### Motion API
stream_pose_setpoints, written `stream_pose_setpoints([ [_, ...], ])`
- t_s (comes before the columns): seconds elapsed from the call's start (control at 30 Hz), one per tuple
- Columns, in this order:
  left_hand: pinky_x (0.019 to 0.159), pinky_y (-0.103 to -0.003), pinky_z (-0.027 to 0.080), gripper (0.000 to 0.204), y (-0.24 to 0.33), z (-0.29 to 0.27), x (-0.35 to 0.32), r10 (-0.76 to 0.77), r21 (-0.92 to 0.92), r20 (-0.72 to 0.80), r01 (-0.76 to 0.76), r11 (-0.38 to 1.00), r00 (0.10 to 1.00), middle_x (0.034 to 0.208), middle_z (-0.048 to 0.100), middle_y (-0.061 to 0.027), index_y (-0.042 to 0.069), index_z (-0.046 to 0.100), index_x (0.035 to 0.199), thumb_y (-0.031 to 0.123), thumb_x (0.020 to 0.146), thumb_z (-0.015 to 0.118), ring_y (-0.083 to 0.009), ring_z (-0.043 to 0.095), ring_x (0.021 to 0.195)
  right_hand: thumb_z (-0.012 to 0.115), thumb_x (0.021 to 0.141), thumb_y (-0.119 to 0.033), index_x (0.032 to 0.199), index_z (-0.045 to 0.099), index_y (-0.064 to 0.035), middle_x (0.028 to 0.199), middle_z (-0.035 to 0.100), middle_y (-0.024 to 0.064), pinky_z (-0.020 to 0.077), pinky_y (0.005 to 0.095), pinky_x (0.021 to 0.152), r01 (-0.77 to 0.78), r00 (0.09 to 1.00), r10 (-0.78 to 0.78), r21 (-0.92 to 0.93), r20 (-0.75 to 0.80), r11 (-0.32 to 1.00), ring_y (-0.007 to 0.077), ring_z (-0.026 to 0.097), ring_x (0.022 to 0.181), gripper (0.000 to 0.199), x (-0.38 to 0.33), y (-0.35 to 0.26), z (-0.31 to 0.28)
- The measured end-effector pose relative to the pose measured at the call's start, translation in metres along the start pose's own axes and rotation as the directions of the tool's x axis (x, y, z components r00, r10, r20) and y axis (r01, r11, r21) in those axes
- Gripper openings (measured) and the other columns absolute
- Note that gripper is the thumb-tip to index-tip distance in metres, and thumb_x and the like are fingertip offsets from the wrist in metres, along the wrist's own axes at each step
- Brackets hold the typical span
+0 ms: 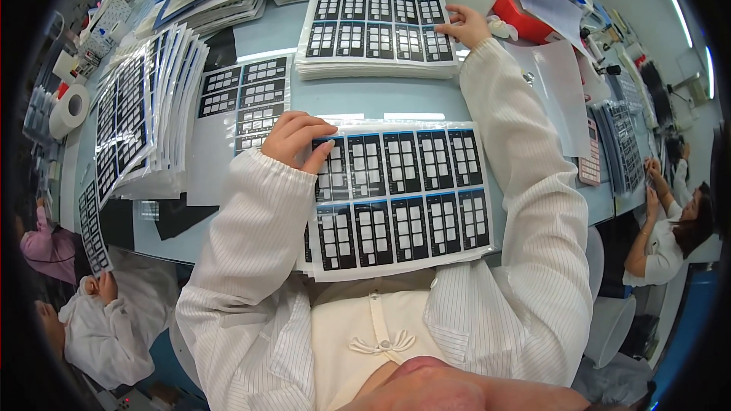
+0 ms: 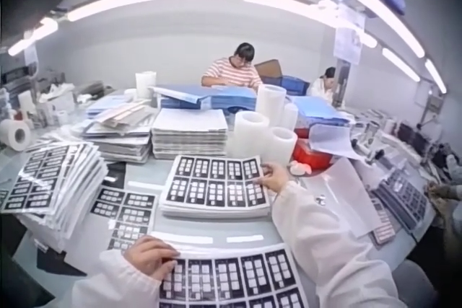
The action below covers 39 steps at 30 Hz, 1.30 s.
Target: Inspecting and sorting sheets of printed labels or stickers and recording progress on a log.
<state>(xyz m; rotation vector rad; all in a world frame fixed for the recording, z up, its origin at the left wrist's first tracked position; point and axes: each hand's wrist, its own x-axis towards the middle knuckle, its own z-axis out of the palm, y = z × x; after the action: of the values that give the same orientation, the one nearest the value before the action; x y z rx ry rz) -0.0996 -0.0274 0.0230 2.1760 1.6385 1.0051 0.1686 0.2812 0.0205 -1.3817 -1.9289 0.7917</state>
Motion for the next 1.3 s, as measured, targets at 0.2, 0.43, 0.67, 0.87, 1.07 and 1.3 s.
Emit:
stream_pose_setpoints([
  [0.2,0.089,-0.036,0.043,0.019,0.001,0.001,-0.001,0.004,-0.014,-0.020,-0.004,1.000,1.000,0.098,0.061,-0.0094,0.004,0.063,0.096,0.006,0.077,0.063,-0.0241,0.051,0.102,0.077,0.064,-0.012,0.121,0.048,-0.0012,0.086,0.060,0.0072,0.0451,0.0253,0.060,-0.009,0.999,0.008,-0.045,-0.034,0.999,0.0146,0.057,0.073,0.065,0.003,-0.002,0.001],
  [0.43,0.089,-0.036,0.043,0.018,0.003,0.003,-0.003,-0.022,-0.012,-0.031,0.022,1.000,0.999,0.098,0.061,-0.0091,0.005,0.064,0.094,0.006,0.076,0.064,-0.0240,0.051,0.102,0.076,0.066,-0.033,0.107,0.059,-0.0035,0.083,0.063,0.0071,0.0469,0.0289,0.073,-0.075,0.964,0.001,-0.267,-0.266,0.961,0.0172,0.059,0.077,0.053,-0.035,-0.013,-0.013],
  [0.67,0.093,-0.037,0.041,0.027,0.006,0.008,0.001,-0.035,0.008,0.009,0.035,0.999,0.999,0.107,0.057,-0.0094,0.005,0.062,0.101,0.009,0.075,0.067,-0.0247,0.049,0.107,0.073,0.068,-0.013,0.103,0.062,-0.0066,0.090,0.059,0.0045,0.0446,0.0215,0.059,0.342,0.920,-0.279,-0.214,0.276,0.915,0.0116,0.054,0.075,0.037,-0.149,-0.036,-0.054],
  [0.87,0.097,-0.038,0.038,0.036,0.013,0.015,0.005,-0.048,0.080,0.093,0.041,0.996,0.995,0.112,0.054,-0.0099,0.007,0.059,0.107,0.013,0.073,0.069,-0.0256,0.046,0.111,0.072,0.069,-0.010,0.105,0.060,-0.0066,0.096,0.054,0.0068,0.0470,0.0237,0.063,0.271,0.896,-0.188,-0.160,0.403,0.949,0.0162,0.054,0.085,0.039,-0.205,-0.007,-0.064],
  [1.07,0.098,-0.039,0.035,0.038,0.019,0.021,0.007,-0.060,0.150,0.105,0.043,0.988,0.993,0.114,0.054,-0.0083,0.009,0.058,0.108,0.014,0.073,0.069,-0.0262,0.045,0.112,0.073,0.068,-0.013,0.105,0.062,-0.0077,0.090,0.054,0.0057,0.0463,0.0243,0.061,0.188,0.959,-0.147,-0.159,0.243,0.969,0.0148,0.054,0.080,0.039,-0.216,0.006,-0.071],
  [1.3,0.099,-0.040,0.033,0.040,0.028,0.023,0.006,-0.008,0.313,0.081,-0.017,0.950,0.997,0.114,0.055,-0.0085,0.010,0.058,0.109,0.021,0.072,0.071,-0.0264,0.044,0.113,0.071,0.070,-0.012,0.089,0.066,-0.0058,0.078,0.055,0.0043,0.0431,0.0247,0.053,0.396,0.918,-0.383,-0.248,0.100,0.884,0.0148,0.055,0.065,0.021,-0.221,0.014,-0.069],
])
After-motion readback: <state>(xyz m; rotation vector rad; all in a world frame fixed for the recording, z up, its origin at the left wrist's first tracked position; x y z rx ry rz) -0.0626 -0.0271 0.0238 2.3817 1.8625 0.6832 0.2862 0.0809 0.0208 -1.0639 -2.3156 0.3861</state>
